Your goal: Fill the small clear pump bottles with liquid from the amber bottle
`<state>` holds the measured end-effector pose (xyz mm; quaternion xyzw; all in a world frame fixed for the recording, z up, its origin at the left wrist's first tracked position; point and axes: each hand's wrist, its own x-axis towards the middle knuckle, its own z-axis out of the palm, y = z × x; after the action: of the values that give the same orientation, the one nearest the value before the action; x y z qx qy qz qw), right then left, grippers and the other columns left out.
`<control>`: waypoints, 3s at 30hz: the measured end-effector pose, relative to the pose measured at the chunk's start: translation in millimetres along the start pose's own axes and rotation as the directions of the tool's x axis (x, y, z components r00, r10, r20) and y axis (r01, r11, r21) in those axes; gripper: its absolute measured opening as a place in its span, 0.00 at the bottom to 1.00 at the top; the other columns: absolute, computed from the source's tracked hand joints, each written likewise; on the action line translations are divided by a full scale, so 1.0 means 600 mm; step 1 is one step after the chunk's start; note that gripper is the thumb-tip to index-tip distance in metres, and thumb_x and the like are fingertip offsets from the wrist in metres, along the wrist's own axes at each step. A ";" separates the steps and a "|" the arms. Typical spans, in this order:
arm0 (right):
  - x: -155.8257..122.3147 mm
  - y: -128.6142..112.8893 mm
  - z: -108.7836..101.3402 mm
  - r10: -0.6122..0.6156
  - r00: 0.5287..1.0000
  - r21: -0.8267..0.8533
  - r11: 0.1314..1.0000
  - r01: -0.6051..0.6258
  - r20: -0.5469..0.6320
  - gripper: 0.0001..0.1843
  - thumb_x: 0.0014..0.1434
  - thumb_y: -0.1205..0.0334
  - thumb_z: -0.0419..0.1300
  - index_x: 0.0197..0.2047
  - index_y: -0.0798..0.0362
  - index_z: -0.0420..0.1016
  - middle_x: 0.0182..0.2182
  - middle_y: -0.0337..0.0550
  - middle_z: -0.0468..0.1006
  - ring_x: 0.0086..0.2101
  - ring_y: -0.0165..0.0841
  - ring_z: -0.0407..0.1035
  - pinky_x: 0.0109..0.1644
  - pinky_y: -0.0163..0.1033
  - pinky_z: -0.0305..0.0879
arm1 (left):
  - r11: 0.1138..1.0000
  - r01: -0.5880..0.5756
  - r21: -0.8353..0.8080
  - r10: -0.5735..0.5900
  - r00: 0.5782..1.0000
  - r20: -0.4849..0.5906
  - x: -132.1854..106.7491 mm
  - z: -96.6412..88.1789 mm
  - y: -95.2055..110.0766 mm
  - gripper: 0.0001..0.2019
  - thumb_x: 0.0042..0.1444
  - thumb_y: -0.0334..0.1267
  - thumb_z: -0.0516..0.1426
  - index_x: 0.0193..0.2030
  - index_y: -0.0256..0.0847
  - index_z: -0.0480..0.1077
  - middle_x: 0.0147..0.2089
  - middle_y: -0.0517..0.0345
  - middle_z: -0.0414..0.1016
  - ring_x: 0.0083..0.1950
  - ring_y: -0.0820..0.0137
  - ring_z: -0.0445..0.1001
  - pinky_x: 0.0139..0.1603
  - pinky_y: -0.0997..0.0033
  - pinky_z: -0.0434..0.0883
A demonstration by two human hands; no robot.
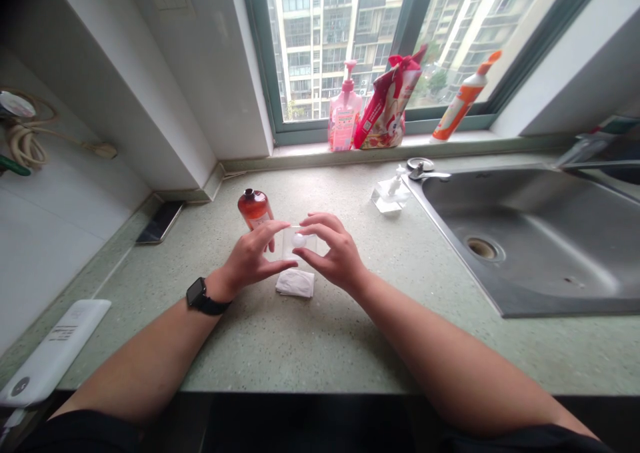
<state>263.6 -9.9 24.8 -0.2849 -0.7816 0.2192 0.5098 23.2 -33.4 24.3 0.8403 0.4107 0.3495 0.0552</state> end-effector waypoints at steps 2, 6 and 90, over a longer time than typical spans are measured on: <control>-0.001 0.001 -0.002 0.003 1.000 0.014 1.000 -0.003 0.012 0.17 0.64 0.50 0.73 0.55 0.41 0.81 0.54 0.49 0.82 0.61 0.50 0.74 0.67 0.64 0.72 | 1.000 -0.011 0.005 0.011 0.999 -0.038 0.000 -0.004 -0.002 0.37 0.65 0.65 0.63 0.70 0.42 0.67 0.57 0.45 0.81 0.34 0.69 0.75 0.45 0.62 0.80; -0.004 0.010 -0.002 0.010 0.998 0.053 0.998 -0.013 0.061 0.34 0.62 0.43 0.74 0.67 0.41 0.73 0.61 0.53 0.78 0.62 0.51 0.73 0.64 0.61 0.76 | 1.000 -0.022 0.003 0.022 0.995 -0.100 -0.001 -0.009 -0.005 0.37 0.66 0.65 0.63 0.70 0.42 0.67 0.56 0.45 0.81 0.33 0.70 0.75 0.43 0.64 0.81; 0.037 0.252 -0.181 0.481 0.610 -0.192 0.665 -0.722 -0.630 0.41 0.48 0.39 0.71 0.60 0.53 0.76 0.56 0.58 0.81 0.53 0.51 0.76 0.61 0.58 0.74 | 0.979 -0.079 0.188 0.138 0.935 -0.327 0.001 -0.044 -0.026 0.11 0.68 0.36 0.59 0.55 0.46 0.74 0.37 0.60 0.79 0.32 0.69 0.75 0.38 0.66 0.77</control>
<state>390.0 123.1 -14.4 -0.6901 -0.4895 0.1170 0.5200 -3.8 -27.9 38.4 0.7908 0.3956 0.4544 -0.1080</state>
